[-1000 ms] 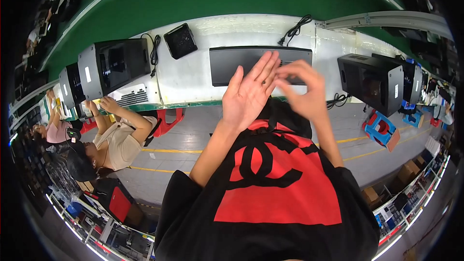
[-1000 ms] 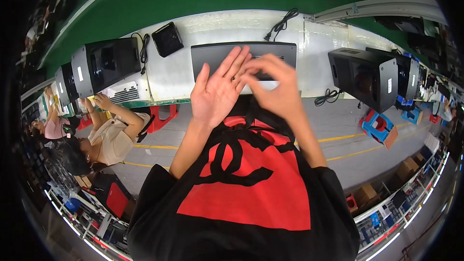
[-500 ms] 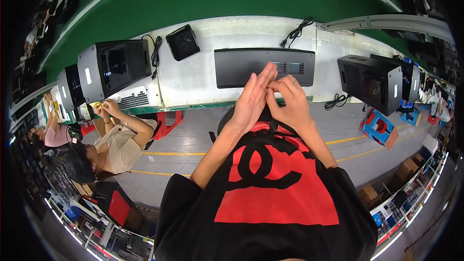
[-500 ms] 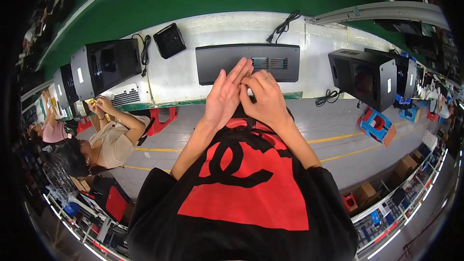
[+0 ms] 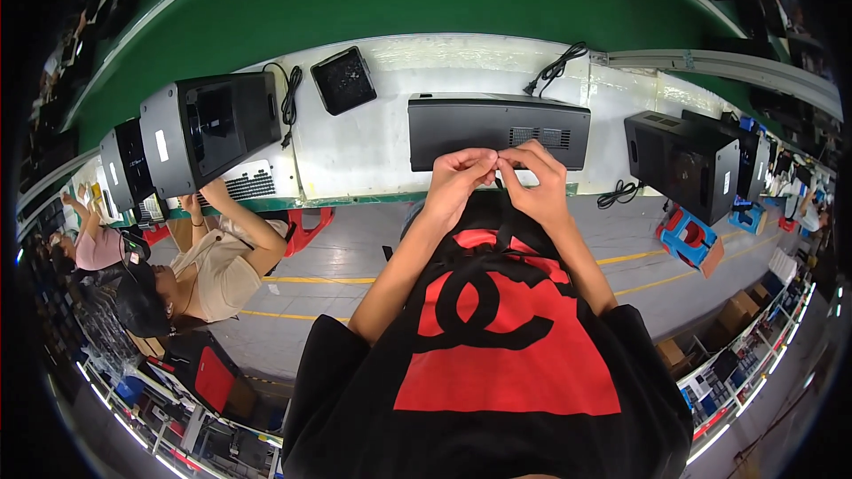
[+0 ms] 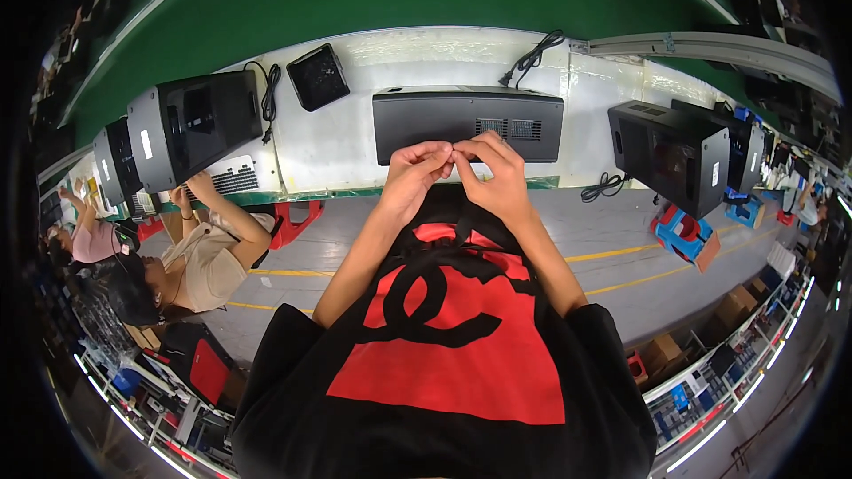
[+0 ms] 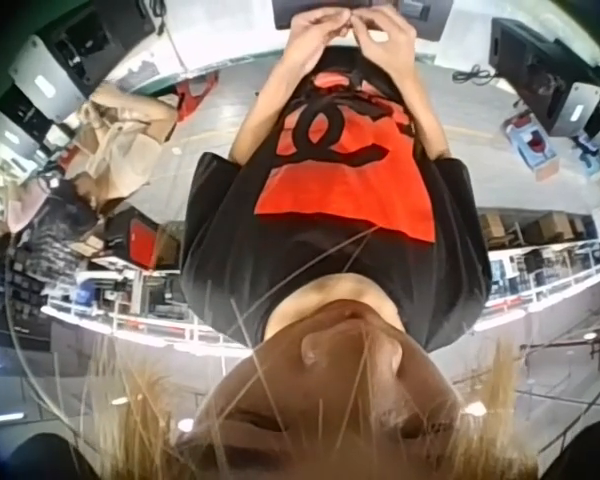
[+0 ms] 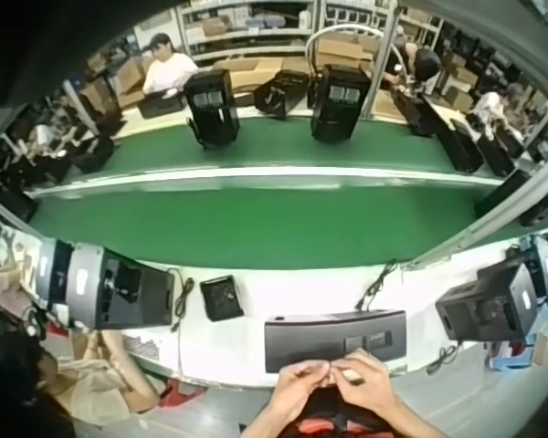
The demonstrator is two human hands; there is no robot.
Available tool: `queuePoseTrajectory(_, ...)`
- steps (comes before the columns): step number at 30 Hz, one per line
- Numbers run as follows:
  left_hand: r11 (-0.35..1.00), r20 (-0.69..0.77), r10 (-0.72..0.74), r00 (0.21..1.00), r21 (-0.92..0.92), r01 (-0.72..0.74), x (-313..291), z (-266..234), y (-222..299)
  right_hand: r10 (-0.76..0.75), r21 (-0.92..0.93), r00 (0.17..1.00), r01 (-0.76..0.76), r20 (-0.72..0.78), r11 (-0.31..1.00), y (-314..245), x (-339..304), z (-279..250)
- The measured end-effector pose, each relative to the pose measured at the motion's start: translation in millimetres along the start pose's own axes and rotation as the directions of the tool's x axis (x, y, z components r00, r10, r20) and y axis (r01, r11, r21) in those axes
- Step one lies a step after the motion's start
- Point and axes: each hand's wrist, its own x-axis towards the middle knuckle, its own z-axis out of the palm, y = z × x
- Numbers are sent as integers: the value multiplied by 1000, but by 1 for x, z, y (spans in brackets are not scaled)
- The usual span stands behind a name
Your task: Installing small rubber feet into the base of electronic devices at an assembly station.
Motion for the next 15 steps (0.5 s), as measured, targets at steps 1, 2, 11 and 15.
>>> queuePoseTrajectory(1, 1000, 7, -29, 1000, 4, 29, 1, -3, 2, -15, -5, 999, 15, 40, 1000, 2, 3, -2)
queuePoseTrajectory(2, 998, 13, -58, 998, 8, 58, 3, -6, 3, -11, -6, 999, 11, 42, 1000, 2, 6, -3)
queuePoseTrajectory(11, 730, -79, 400, 913, 630, -265, 35, -26, -5, -158, -371, 987, 156, 26, 915, 79, 39, 7)
queuePoseTrajectory(15, 566, 5, 474, 880, 765, -309, 33, -39, -5, -206, -402, 970, 241, 129, 883, 91, 42, 10)
